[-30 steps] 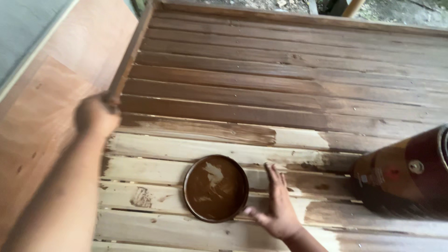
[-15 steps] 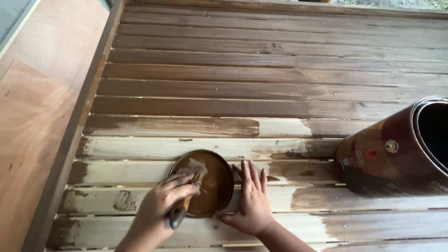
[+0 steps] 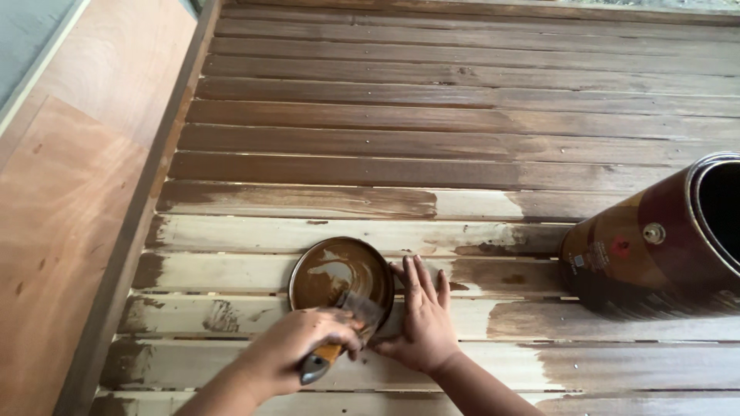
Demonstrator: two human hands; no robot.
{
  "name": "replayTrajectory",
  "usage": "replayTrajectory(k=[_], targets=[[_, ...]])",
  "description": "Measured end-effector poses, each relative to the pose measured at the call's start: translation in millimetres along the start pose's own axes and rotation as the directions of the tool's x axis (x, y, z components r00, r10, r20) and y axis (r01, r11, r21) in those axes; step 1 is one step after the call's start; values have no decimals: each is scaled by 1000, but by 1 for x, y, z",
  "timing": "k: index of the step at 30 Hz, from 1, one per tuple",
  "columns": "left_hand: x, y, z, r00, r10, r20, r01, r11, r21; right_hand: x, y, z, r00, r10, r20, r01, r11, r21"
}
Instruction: The person applies brown wood stain to a slatted wooden panel using a wide brush, dipping the brush into stain poured onto the can lid and brushing along the bare planks while steadying the panel with the other hand. They periodically reload the brush from the lid and continue coating the remaining unstained sections.
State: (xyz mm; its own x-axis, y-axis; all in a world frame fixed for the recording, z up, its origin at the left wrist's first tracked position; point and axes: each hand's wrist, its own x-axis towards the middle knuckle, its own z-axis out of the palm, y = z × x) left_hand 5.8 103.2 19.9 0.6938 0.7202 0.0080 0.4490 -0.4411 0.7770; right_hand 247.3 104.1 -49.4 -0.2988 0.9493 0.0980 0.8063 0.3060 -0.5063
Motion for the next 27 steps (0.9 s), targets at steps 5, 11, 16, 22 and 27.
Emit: replayTrajectory(k=[5, 11, 16, 22, 27], targets=[[-26, -11, -35, 912, -373, 173, 395, 912, -115, 2, 4, -5, 993, -15, 118, 20, 999, -40], [-72, -89, -99, 722, -528, -447, 403, 846, -349, 10, 31, -20, 971, -47, 235, 23, 994, 104], [-35, -147, -104, 546, 60, -836, 164, 971, 177, 27, 50, -5, 987, 45, -155, -37, 998, 55], [69, -116, -13, 579, -470, -666, 584, 809, -63, 36, 53, 16, 966, 78, -247, -112, 986, -127], [107, -102, 16, 810, -365, -460, 436, 898, 56, 35, 50, 14, 959, 36, -280, -61, 995, -82]])
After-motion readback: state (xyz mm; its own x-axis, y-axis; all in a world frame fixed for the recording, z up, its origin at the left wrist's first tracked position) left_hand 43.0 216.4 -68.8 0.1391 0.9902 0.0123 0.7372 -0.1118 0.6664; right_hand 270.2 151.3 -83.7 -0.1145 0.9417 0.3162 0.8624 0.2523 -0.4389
